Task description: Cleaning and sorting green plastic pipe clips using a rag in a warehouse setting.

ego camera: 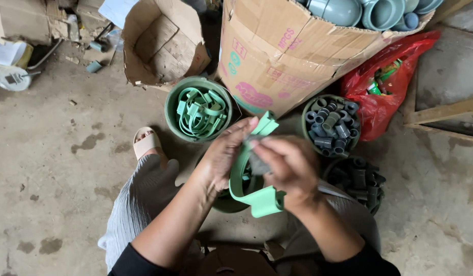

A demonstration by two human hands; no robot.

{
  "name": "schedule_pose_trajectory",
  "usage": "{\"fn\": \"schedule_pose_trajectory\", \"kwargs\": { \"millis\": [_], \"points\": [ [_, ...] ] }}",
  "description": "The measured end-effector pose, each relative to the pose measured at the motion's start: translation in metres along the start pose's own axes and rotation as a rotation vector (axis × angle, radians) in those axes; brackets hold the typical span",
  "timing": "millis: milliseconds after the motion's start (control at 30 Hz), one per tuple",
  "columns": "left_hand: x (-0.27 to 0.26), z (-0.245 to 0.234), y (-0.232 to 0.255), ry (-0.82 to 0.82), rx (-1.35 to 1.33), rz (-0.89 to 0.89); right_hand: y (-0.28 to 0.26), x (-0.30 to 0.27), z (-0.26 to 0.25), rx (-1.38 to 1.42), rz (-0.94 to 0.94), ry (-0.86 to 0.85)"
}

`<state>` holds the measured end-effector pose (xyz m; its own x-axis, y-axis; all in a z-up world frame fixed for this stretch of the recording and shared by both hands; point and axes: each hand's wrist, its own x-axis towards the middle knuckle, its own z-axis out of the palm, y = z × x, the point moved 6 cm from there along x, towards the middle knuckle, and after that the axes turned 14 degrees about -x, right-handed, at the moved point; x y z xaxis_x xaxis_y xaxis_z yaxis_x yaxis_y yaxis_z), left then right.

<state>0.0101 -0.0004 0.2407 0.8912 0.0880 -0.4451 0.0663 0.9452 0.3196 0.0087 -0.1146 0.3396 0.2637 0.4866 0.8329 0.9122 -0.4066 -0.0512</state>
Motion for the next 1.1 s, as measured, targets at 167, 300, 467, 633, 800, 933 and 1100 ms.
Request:
{"fn": "schedule_pose_trajectory", "kwargs": {
  "millis": [167, 300, 467, 633, 800, 933, 1100],
  "points": [
    [-0.004, 0.009, -0.007, -0.047, -0.053, -0.015, 0.005, 0.009, -0.006, -0.224, 0.017, 0.132],
    [-0.004, 0.008, 0.006, -0.06, -0.101, 0.018, -0.013, 0.0, 0.009, 0.008, 0.031, -0.066],
    [-0.011, 0.01, 0.028, -0.133, -0.046, 0.143, -0.018, 0.0, 0.021, 0.349, 0.178, -0.266],
    [-0.009, 0.015, 0.043, -0.279, 0.034, 0.257, -0.02, 0.008, 0.02, 0.718, 0.437, -0.548],
    [-0.016, 0.022, 0.047, -0.32, 0.225, 0.33, -0.017, 0.006, 0.023, 1.171, 0.67, -0.743],
    [-0.014, 0.02, 0.046, -0.321, 0.26, 0.314, -0.004, -0.003, 0.021, 1.133, 0.617, -0.835],
    [-0.012, 0.011, 0.062, -0.325, 0.427, 0.394, 0.012, -0.014, 0.022, 1.331, 0.555, -0.863]
  ]
}}
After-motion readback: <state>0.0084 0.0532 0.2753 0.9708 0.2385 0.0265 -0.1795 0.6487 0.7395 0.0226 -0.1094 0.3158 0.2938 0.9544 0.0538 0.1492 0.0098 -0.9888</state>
